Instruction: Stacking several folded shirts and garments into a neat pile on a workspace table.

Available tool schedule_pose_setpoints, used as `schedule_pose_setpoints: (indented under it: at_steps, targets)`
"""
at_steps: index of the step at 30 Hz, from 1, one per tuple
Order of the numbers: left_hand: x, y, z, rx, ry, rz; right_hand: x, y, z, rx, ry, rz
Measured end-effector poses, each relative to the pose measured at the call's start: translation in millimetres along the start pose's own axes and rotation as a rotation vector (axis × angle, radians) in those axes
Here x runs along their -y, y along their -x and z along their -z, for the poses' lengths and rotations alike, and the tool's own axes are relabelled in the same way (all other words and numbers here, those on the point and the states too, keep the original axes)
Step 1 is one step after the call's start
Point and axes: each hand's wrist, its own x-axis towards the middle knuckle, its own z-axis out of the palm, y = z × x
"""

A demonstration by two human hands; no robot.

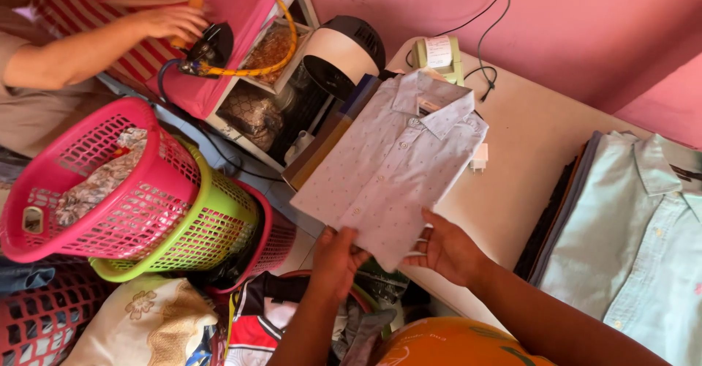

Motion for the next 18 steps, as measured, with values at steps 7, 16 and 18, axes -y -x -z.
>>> schedule_pose_setpoints:
  at_steps: [7,16,18]
  targets:
    - [43.3,14.5,31.7,0.645,0.304,0.213,38.9,36.9,-6.8,-0.285,0.031,0.190]
    - [-11.9,-38.9,15.2,0.447,-0.090,0.378,47.0,110.9,5.5,-0.285,0.040,0.189]
    - [-32.1,-15.8,-43.0,0.274,-0.455,0.273,58.8,141.6,1.5,-0.319,0.152,0.182]
